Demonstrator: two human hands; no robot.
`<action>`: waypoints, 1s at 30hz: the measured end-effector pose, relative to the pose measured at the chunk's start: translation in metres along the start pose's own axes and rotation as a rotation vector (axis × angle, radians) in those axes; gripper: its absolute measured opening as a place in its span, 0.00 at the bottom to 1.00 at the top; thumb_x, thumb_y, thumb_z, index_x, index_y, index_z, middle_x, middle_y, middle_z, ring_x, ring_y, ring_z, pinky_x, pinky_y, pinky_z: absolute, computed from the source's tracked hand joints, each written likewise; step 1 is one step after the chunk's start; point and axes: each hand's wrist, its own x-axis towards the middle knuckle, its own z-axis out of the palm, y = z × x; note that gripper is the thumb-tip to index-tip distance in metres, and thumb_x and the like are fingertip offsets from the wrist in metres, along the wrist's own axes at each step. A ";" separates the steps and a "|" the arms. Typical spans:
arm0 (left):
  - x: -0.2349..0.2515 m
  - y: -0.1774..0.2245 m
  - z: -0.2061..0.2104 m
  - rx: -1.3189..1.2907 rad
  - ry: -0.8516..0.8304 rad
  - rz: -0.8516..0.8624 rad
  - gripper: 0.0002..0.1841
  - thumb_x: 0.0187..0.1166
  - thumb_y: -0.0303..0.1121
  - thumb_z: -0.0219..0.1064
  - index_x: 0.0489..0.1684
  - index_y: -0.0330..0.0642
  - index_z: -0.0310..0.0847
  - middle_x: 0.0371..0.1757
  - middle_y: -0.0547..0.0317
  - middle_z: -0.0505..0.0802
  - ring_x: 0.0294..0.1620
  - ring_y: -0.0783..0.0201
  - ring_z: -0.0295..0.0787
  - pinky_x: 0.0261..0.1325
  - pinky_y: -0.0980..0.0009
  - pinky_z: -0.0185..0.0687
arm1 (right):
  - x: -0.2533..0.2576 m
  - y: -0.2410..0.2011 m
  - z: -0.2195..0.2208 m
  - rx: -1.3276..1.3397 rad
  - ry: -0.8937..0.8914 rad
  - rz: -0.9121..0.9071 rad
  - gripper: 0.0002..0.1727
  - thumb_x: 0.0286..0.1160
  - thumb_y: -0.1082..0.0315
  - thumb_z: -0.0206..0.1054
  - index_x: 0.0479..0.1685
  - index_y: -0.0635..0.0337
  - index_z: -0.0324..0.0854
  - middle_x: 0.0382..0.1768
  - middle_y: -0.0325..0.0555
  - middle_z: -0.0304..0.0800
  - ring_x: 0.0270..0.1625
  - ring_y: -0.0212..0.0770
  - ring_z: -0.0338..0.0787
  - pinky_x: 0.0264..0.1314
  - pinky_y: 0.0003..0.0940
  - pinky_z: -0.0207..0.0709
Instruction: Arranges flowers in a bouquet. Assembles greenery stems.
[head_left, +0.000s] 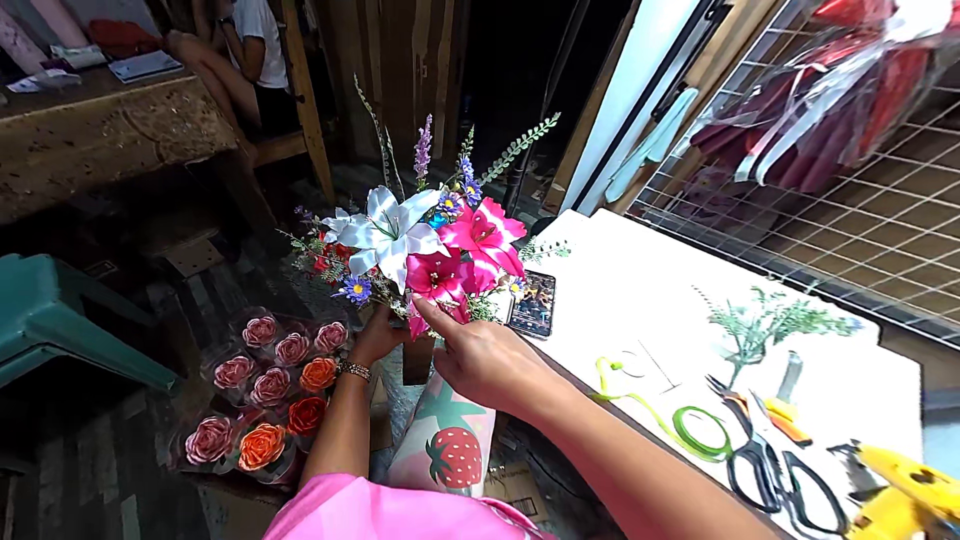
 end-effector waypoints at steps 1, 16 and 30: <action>0.000 -0.002 0.001 -0.008 -0.005 0.005 0.34 0.68 0.21 0.78 0.76 0.26 0.68 0.67 0.38 0.86 0.67 0.56 0.84 0.73 0.62 0.78 | 0.001 0.000 0.001 -0.004 -0.009 0.011 0.37 0.87 0.65 0.53 0.97 0.45 0.48 0.29 0.50 0.85 0.37 0.53 0.85 0.45 0.52 0.76; 0.012 -0.026 0.013 -0.089 0.035 0.051 0.41 0.61 0.30 0.86 0.76 0.29 0.68 0.65 0.39 0.88 0.69 0.54 0.85 0.76 0.57 0.77 | -0.015 0.026 -0.010 0.009 0.245 0.019 0.37 0.83 0.67 0.60 0.94 0.44 0.58 0.21 0.42 0.80 0.26 0.43 0.79 0.33 0.46 0.75; 0.009 -0.022 0.023 0.044 0.112 -0.074 0.43 0.62 0.44 0.86 0.76 0.29 0.72 0.71 0.34 0.83 0.75 0.45 0.79 0.80 0.47 0.70 | -0.008 0.020 0.003 0.045 0.122 0.008 0.33 0.86 0.66 0.54 0.93 0.45 0.59 0.28 0.49 0.86 0.33 0.50 0.83 0.42 0.50 0.76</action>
